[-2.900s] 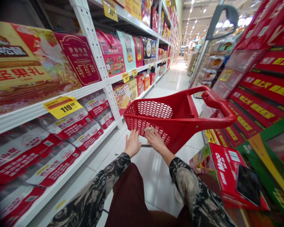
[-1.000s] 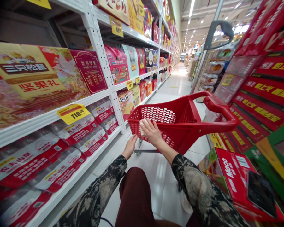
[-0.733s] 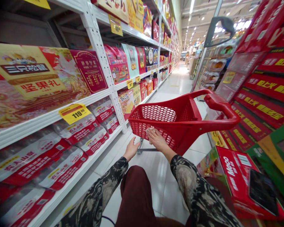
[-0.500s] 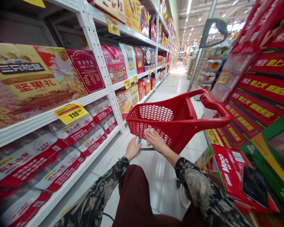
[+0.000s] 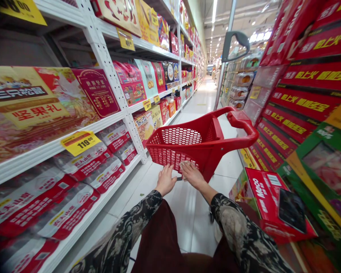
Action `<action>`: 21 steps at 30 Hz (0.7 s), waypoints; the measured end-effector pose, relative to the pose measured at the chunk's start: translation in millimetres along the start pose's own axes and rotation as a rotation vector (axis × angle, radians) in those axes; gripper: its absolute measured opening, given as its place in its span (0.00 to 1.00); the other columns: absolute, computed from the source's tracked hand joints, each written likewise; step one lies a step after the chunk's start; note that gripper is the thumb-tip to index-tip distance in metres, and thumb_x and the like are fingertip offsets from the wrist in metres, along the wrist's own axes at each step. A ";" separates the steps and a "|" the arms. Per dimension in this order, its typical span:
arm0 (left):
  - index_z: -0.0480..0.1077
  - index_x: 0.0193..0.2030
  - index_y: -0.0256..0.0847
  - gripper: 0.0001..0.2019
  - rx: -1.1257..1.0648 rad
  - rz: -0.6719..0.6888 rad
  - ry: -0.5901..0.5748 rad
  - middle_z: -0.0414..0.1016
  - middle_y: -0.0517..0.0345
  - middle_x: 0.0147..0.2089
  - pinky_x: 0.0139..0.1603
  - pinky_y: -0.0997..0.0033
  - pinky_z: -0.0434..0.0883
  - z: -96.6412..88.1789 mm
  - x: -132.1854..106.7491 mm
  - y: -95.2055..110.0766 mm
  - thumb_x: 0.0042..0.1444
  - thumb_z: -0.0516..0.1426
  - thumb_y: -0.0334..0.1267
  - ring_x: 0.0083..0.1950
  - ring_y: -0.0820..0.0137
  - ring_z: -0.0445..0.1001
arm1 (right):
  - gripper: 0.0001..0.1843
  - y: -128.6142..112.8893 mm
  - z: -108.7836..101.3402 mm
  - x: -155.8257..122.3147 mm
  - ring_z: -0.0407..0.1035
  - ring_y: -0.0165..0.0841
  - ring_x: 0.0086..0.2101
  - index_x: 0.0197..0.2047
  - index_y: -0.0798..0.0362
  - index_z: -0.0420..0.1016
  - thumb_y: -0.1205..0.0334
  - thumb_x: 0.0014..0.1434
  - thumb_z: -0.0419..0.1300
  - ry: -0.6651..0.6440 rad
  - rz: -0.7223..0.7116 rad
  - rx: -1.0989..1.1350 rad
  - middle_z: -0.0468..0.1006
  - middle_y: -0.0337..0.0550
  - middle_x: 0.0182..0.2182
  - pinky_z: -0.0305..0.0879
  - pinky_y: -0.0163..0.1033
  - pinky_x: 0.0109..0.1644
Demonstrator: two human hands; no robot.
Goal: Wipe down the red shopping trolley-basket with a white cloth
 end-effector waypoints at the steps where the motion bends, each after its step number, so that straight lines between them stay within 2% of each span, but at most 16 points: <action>1: 0.53 0.64 0.34 0.30 0.007 -0.002 -0.002 0.50 0.43 0.69 0.66 0.50 0.50 0.5 0.1 0.4 0.53 0.51 0.36 0.69 0.58 0.49 | 0.18 -1.6 -4.0 -3.6 0.62 0.44 0.56 0.52 0.59 0.71 0.68 0.58 0.57 0.012 -0.005 0.015 0.70 0.54 0.55 0.57 0.54 0.59; 4: 0.54 0.64 0.36 0.30 0.028 0.011 0.009 0.49 0.44 0.69 0.66 0.50 0.51 0.3 2.1 6.6 0.53 0.52 0.37 0.69 0.58 0.49 | 0.19 6.2 -36.3 1.4 0.58 0.42 0.59 0.55 0.56 0.69 0.67 0.60 0.55 0.111 0.011 0.048 0.70 0.53 0.55 0.52 0.53 0.62; 6: 0.54 0.64 0.36 0.29 0.039 0.035 0.033 0.49 0.44 0.69 0.66 0.50 0.50 -1.8 3.9 15.7 0.53 0.52 0.36 0.69 0.59 0.48 | 0.21 22.7 -63.9 12.2 0.53 0.40 0.62 0.58 0.55 0.66 0.69 0.61 0.52 0.198 0.069 0.037 0.67 0.51 0.57 0.48 0.54 0.64; 8: 0.54 0.64 0.35 0.30 0.051 0.066 0.050 0.48 0.43 0.69 0.66 0.50 0.49 -3.7 4.9 27.4 0.53 0.52 0.36 0.70 0.58 0.46 | 0.21 39.6 -81.2 20.9 0.50 0.40 0.63 0.58 0.54 0.66 0.70 0.62 0.50 0.243 0.127 0.003 0.66 0.50 0.59 0.46 0.55 0.64; 10: 0.53 0.64 0.35 0.30 0.066 0.097 0.050 0.47 0.43 0.70 0.67 0.49 0.48 -3.9 4.7 38.8 0.53 0.52 0.35 0.70 0.57 0.45 | 0.21 46.8 -78.8 23.4 0.50 0.41 0.63 0.57 0.54 0.67 0.71 0.62 0.50 0.205 0.130 -0.021 0.65 0.50 0.59 0.48 0.56 0.64; 15: 0.53 0.64 0.36 0.30 0.102 0.161 0.036 0.45 0.44 0.70 0.67 0.47 0.46 -1.9 0.5 54.4 0.53 0.52 0.35 0.70 0.58 0.44 | 0.20 29.3 -26.3 -5.6 0.55 0.45 0.60 0.55 0.58 0.68 0.72 0.59 0.53 0.010 0.084 -0.018 0.67 0.54 0.58 0.54 0.57 0.60; 17: 0.53 0.64 0.36 0.30 0.109 0.169 0.032 0.45 0.45 0.70 0.67 0.48 0.46 -1.1 -0.7 54.6 0.53 0.52 0.35 0.70 0.58 0.44 | 0.19 19.4 -15.3 -19.0 0.58 0.44 0.59 0.53 0.58 0.70 0.71 0.58 0.54 -0.026 0.072 0.013 0.69 0.54 0.56 0.57 0.56 0.59; 19: 0.54 0.64 0.36 0.30 0.112 0.160 0.032 0.46 0.44 0.70 0.67 0.48 0.46 -1.0 -0.6 53.3 0.53 0.52 0.35 0.70 0.57 0.44 | 0.18 16.6 -25.3 -26.1 0.58 0.42 0.59 0.52 0.57 0.71 0.71 0.58 0.54 0.002 0.055 0.046 0.71 0.53 0.54 0.57 0.55 0.59; 21: 0.54 0.64 0.36 0.30 0.113 0.157 0.034 0.45 0.44 0.70 0.67 0.48 0.46 -0.8 0.3 54.3 0.53 0.53 0.35 0.70 0.57 0.44 | 0.19 31.0 -60.7 -28.4 0.56 0.41 0.60 0.53 0.54 0.70 0.71 0.60 0.51 0.133 0.102 0.036 0.70 0.51 0.55 0.54 0.54 0.62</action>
Point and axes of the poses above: each hand's wrist, its own x-axis towards the middle knuckle, its own z-axis out of the palm, y = z × x, the point moved 10 cm from there along x, towards the middle knuckle
